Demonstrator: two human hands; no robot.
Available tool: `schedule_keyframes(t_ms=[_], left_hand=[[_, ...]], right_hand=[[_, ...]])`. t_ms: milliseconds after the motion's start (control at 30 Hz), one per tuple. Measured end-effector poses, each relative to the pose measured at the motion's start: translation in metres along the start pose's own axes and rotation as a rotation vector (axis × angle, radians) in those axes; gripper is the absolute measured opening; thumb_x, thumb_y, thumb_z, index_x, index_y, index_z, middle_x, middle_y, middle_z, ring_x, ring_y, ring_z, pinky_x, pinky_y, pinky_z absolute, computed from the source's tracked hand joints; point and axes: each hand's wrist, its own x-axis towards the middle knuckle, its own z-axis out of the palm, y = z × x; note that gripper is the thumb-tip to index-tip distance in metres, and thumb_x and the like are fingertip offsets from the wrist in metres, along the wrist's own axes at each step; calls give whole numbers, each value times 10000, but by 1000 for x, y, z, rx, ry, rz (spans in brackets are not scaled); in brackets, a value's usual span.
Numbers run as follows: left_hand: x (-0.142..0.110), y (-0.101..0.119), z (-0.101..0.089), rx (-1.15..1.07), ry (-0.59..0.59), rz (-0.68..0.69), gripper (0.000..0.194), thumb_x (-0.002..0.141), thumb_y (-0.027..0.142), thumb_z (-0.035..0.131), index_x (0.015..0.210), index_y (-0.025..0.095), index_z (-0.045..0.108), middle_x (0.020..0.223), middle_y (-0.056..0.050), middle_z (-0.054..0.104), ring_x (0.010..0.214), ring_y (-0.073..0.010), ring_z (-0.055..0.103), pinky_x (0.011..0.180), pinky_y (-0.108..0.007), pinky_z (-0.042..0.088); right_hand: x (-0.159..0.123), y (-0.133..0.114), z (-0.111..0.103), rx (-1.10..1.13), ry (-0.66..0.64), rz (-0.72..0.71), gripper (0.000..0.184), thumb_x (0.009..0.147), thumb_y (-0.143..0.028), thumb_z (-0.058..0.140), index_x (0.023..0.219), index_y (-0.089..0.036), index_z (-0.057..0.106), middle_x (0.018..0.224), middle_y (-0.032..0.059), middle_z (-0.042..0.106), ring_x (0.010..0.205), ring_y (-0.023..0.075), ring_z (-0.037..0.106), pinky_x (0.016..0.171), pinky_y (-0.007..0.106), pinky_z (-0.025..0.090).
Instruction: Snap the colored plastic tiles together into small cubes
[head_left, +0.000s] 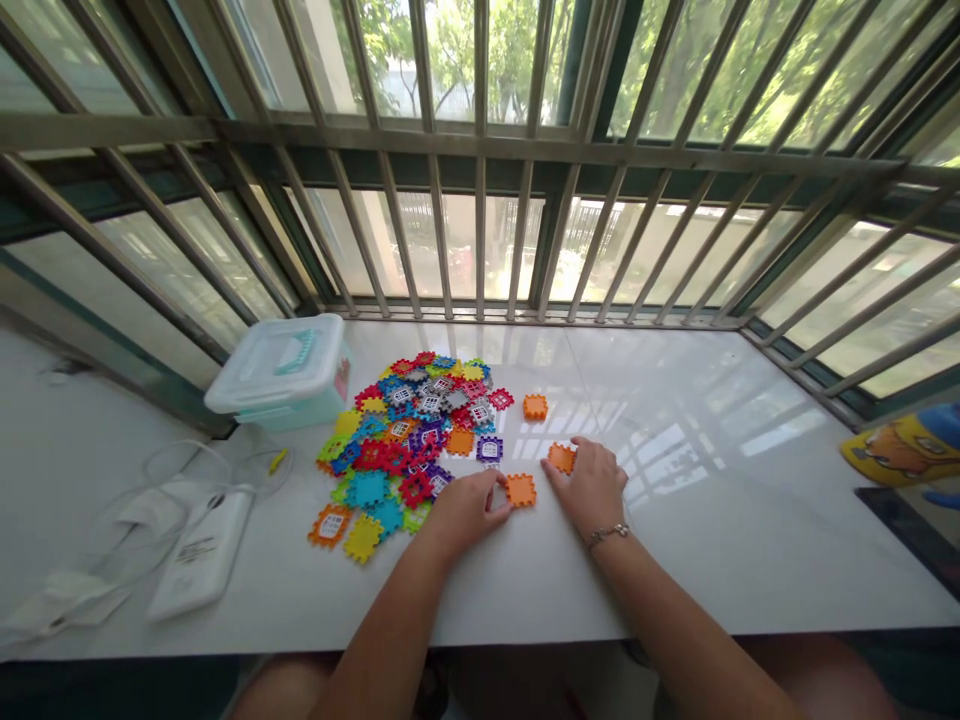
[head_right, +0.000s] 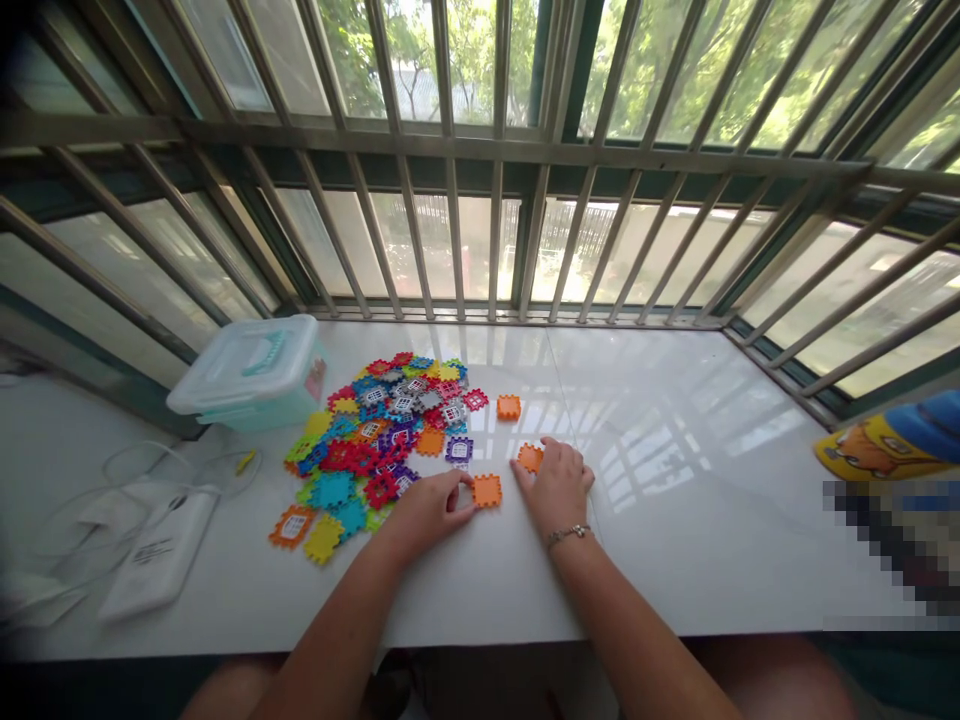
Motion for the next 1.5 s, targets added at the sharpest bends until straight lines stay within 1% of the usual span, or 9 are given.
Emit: schedule_keyframes(t_ms=[167, 333, 433, 567, 633, 767, 967, 1100, 1500], left_hand=[[0, -1, 0, 2, 0, -4, 327, 936, 378, 755, 1228, 231, 753, 806, -6, 713, 735, -216, 654, 656, -308, 365], [1, 1, 0, 4, -7, -17, 323, 931, 390, 765, 1217, 241, 757, 805, -5, 718, 739, -215, 660, 652, -310, 365], [1, 2, 0, 7, 1, -17, 337, 936, 403, 764, 1233, 244, 759, 809, -8, 723, 737, -217, 660, 655, -314, 372], [1, 6, -2, 13, -11, -31, 339, 934, 393, 755, 1238, 244, 759, 837, -16, 741, 749, -215, 670, 663, -309, 378], [1, 7, -3, 11, -16, -43, 341, 931, 396, 757, 1236, 246, 762, 845, -17, 746, 749, -214, 672, 662, -307, 377], [2, 7, -4, 14, -16, -53, 357, 932, 410, 760, 1252, 250, 767, 860, -19, 748, 753, -220, 670, 661, -310, 377], [2, 5, -2, 14, -10, -44, 328, 940, 394, 762, 1237, 256, 766, 840, -12, 743, 749, -217, 672, 659, -309, 356], [2, 3, 1, 13, 7, -33, 348, 939, 405, 776, 1252, 252, 761, 817, -5, 738, 744, -220, 675, 656, -312, 352], [1, 3, 2, 8, 21, -38, 360, 945, 403, 785, 1280, 274, 769, 812, 11, 743, 745, -204, 683, 663, -298, 370]], right_hand=[[-1, 1, 1, 55, 27, -47, 459, 1006, -539, 624, 1345, -228, 608, 1227, 157, 724, 1168, 365, 639, 1062, 582, 472], [2, 5, 2, 107, 0, -39, 491, 986, -542, 653, 1350, -219, 587, 1219, 140, 721, 1171, 361, 654, 1097, 591, 486], [7, 7, 3, 236, 15, -51, 559, 987, -597, 664, 1371, -202, 571, 1228, 164, 700, 1132, 347, 673, 1051, 563, 543], [20, 2, 10, 418, 37, 7, 678, 974, -689, 668, 1416, -192, 539, 1257, 171, 679, 959, 284, 705, 877, 474, 620], [31, -3, 18, 447, 71, 25, 706, 959, -711, 681, 1420, -198, 533, 1253, 164, 678, 970, 284, 705, 877, 472, 622], [61, -11, 37, 405, 152, -18, 689, 966, -696, 673, 1416, -196, 523, 1222, 161, 677, 1139, 329, 662, 1060, 549, 560], [95, -21, 57, 333, 154, -97, 628, 987, -621, 653, 1405, -169, 530, 1234, 169, 677, 1171, 336, 625, 1108, 548, 508], [99, -23, 59, 301, 142, -168, 573, 990, -569, 664, 1383, -166, 552, 1240, 172, 682, 1181, 349, 612, 1117, 543, 496], [99, -20, 66, 293, 133, -166, 562, 985, -541, 663, 1382, -154, 574, 1249, 190, 695, 1163, 358, 618, 1078, 536, 511]])
